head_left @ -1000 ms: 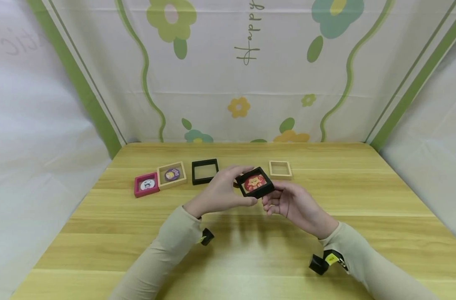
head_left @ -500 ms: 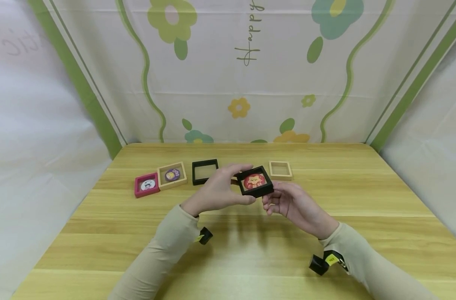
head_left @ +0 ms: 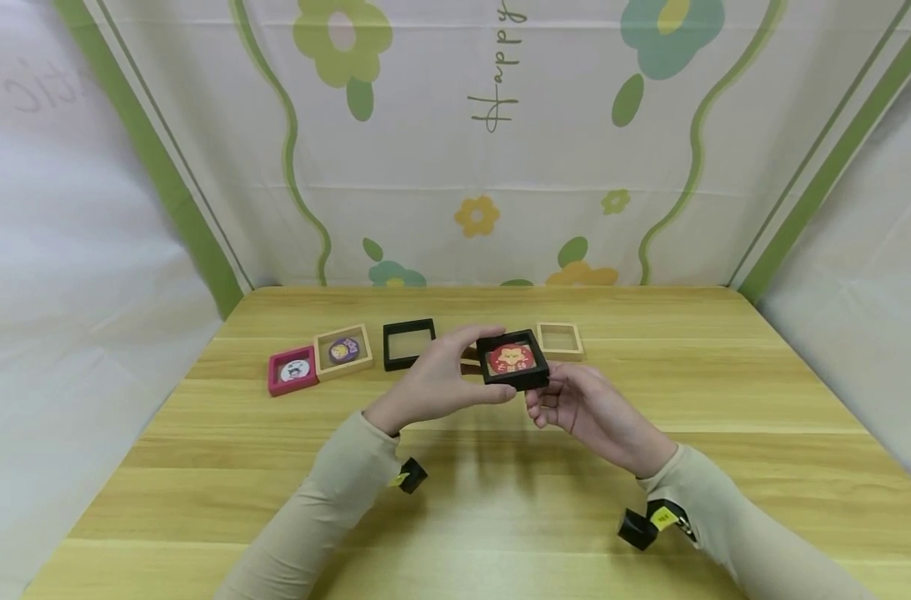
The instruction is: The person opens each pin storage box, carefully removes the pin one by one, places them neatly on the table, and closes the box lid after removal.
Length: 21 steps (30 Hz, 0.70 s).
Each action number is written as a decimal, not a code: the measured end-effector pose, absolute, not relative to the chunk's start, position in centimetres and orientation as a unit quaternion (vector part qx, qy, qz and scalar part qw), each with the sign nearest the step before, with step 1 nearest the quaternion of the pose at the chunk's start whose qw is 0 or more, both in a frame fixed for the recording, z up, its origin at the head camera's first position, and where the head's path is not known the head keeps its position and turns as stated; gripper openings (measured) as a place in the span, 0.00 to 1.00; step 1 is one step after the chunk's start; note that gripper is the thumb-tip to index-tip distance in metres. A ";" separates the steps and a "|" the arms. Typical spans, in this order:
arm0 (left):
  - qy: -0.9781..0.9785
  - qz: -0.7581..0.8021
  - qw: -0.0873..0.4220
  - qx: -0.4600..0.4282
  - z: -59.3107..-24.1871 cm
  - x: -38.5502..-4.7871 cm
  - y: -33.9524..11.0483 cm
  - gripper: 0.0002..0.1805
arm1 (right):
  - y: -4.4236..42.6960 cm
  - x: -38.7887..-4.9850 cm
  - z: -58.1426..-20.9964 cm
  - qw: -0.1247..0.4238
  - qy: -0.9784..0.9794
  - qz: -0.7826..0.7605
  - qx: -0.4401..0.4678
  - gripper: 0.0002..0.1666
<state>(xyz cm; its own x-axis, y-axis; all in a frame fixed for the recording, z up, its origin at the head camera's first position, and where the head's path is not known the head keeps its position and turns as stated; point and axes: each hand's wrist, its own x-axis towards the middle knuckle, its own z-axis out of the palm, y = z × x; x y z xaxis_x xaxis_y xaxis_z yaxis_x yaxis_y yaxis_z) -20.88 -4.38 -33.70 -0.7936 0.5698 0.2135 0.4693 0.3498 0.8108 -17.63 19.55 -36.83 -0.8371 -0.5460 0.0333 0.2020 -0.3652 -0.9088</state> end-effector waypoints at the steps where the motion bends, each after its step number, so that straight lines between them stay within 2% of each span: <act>1: 0.817 0.481 0.058 0.312 -33.7 -20.8 -4.3 0.42 | 19.5 -17.6 -36.8 0.229 0.514 -0.810 -0.165 0.21; 7: 0.796 0.529 0.091 0.278 -33.7 -20.7 -4.1 0.42 | 19.5 -17.7 -36.8 0.223 0.513 -0.815 -0.151 0.19; 21: 0.783 0.573 0.111 0.215 -33.6 -20.3 -4.0 0.41 | 19.3 -17.7 -37.2 0.230 0.500 -0.820 -0.154 0.18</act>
<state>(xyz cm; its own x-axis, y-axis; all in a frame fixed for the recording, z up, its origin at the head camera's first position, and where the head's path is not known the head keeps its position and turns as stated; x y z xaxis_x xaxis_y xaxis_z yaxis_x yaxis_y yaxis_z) -20.27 -4.02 -33.59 -0.8825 0.4646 0.0726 0.2101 0.2514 0.9448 -17.70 19.34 -37.25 -0.8461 -0.5325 0.0229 0.2235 -0.3936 -0.8917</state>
